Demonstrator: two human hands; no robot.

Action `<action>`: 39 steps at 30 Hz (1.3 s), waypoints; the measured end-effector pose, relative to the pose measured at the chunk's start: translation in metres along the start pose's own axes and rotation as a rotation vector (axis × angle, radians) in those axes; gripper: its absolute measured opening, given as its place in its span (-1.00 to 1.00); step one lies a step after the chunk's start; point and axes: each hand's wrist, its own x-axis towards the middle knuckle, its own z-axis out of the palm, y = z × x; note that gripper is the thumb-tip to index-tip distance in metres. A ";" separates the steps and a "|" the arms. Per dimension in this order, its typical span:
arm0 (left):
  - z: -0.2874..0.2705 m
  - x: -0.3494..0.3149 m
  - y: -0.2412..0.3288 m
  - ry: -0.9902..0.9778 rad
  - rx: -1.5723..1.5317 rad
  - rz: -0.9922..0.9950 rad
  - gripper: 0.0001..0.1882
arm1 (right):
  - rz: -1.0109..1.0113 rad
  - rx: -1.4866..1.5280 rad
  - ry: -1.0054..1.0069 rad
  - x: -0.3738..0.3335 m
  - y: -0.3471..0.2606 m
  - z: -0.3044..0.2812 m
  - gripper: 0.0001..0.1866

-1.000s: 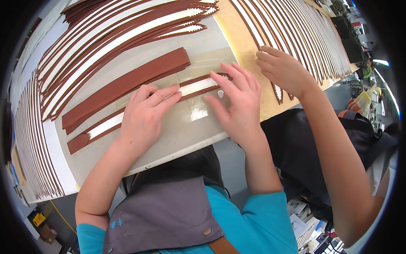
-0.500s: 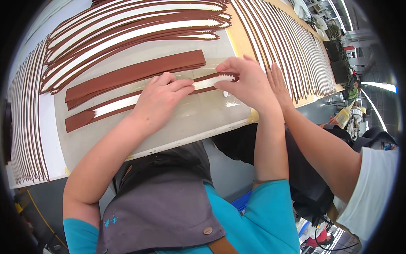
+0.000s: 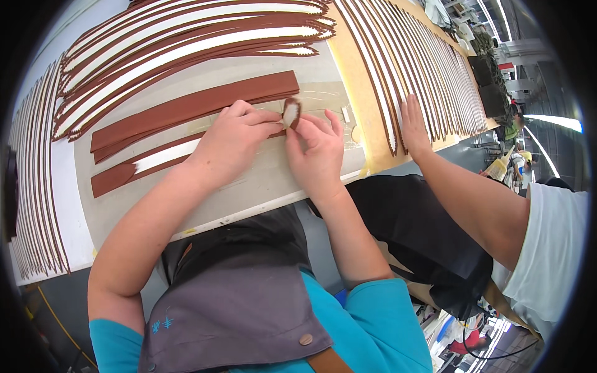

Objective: The person assembles long, curved, brown and white craft pieces on a workbench. They pick up a brown strip, align it with a white base, and press it down. They then use a small white tool to smooth the edges and ensure the pieces are securely attached. The process is repeated for multiple units.

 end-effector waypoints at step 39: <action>-0.015 0.007 0.005 0.032 -0.302 -0.250 -0.53 | -0.144 -0.131 -0.275 0.004 -0.002 -0.030 -0.46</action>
